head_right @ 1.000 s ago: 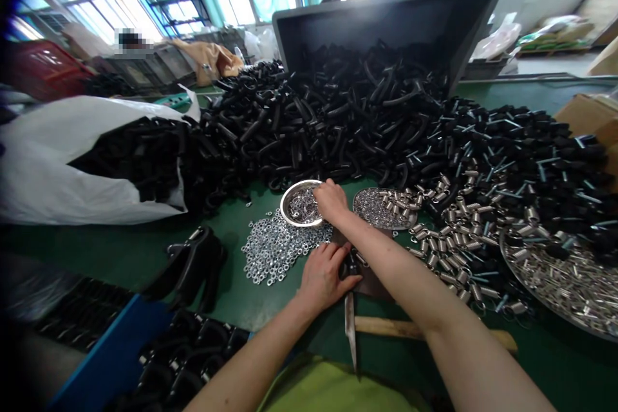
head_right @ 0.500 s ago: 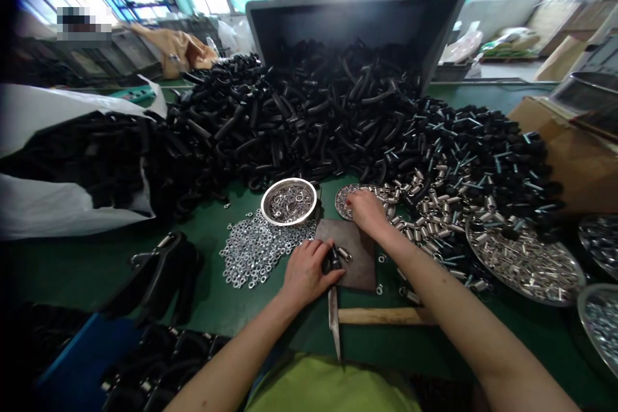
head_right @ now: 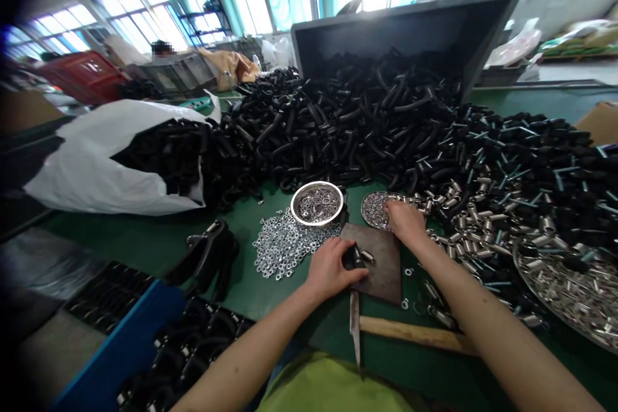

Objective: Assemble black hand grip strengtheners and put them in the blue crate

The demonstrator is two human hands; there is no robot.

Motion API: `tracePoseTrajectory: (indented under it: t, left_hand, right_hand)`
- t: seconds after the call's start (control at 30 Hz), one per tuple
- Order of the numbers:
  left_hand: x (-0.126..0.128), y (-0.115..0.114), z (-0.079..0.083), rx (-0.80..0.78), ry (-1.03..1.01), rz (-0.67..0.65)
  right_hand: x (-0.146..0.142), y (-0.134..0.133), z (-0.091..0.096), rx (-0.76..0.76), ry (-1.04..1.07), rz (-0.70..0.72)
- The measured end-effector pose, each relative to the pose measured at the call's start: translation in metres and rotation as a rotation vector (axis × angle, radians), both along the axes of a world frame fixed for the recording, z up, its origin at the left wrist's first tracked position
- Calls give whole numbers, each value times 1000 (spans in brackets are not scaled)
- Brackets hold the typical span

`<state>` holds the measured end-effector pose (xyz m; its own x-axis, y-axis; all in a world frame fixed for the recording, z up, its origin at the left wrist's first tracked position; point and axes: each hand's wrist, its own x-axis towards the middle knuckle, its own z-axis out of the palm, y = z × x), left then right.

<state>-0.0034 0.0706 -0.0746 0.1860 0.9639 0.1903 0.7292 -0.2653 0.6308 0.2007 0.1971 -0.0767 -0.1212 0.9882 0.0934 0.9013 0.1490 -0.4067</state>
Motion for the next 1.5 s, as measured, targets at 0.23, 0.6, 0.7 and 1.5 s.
tracePoseTrajectory:
  t: [0.23,0.6,0.7,1.5]
  left_hand:
    - [-7,11,13,-456,-881,227]
    - [-9,5,24,-904,-1439,360]
    - [-8,4,26,-914,-1445,344]
    - [-9,21,8,-161,-114,-168]
  right_hand:
    - [-2,-38,13,-135,487,44]
    - [-56,-112,18,-149,1014,27]
    - [-61,-110,15,-39,939,34]
    - [-16,-68,-1,452,-324,774]
